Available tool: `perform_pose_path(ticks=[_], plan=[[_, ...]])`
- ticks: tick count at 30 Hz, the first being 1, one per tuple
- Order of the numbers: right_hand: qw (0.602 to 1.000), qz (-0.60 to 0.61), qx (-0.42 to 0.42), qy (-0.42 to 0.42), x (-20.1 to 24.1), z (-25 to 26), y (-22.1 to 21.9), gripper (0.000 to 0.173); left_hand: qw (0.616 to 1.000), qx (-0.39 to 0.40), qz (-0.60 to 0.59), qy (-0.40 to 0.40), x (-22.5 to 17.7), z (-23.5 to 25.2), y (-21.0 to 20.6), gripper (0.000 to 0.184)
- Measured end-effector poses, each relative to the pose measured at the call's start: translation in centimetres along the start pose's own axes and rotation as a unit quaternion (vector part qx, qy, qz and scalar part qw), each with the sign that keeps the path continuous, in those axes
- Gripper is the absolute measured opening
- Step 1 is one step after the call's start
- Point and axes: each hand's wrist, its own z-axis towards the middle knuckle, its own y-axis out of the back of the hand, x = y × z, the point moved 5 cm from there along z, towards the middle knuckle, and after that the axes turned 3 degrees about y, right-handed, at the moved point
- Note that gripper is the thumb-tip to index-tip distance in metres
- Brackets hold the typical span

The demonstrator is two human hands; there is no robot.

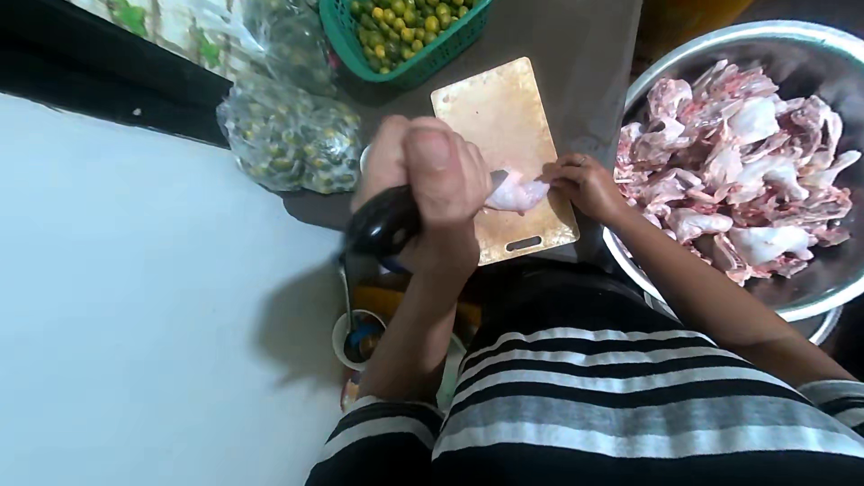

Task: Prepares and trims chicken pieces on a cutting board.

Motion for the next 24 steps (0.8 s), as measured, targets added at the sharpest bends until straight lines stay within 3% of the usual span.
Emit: perform_pose_path(ticks=[3, 5, 10, 13, 17, 24], plan=[[1.000, -0.008, 0.005, -0.004, -0.2, 0.0, -0.1, 0.018, 0.995, -0.022, 0.065, 0.071, 7.5, -2.7, 2.1, 0.033], [1.000, -0.004, 0.000, -0.007, 0.0, 0.2, 0.1, 0.018, 0.992, -0.022, 0.085, 0.091, 9.5, -3.5, 2.8, 0.033], [1.000, 0.002, 0.011, -0.017, 0.3, 0.2, 0.3, 0.018, 0.995, -0.016, 0.059, 0.080, 4.8, -2.0, 2.5, 0.036], [0.999, -0.016, 0.030, -0.004, 0.1, 0.0, -0.1, 0.020, 0.999, -0.032, 0.034, 0.021, 1.2, -0.4, 2.5, 0.037], [0.989, -0.100, 0.101, 0.026, -0.1, -0.1, -1.3, 0.046, 0.998, -0.056, 0.022, -0.009, -0.1, -0.1, 2.8, 0.039], [0.965, -0.180, 0.191, 0.018, 3.5, -1.3, -2.8, 0.025, 0.998, -0.058, -0.001, 0.010, 0.1, -0.6, 2.4, 0.040]])
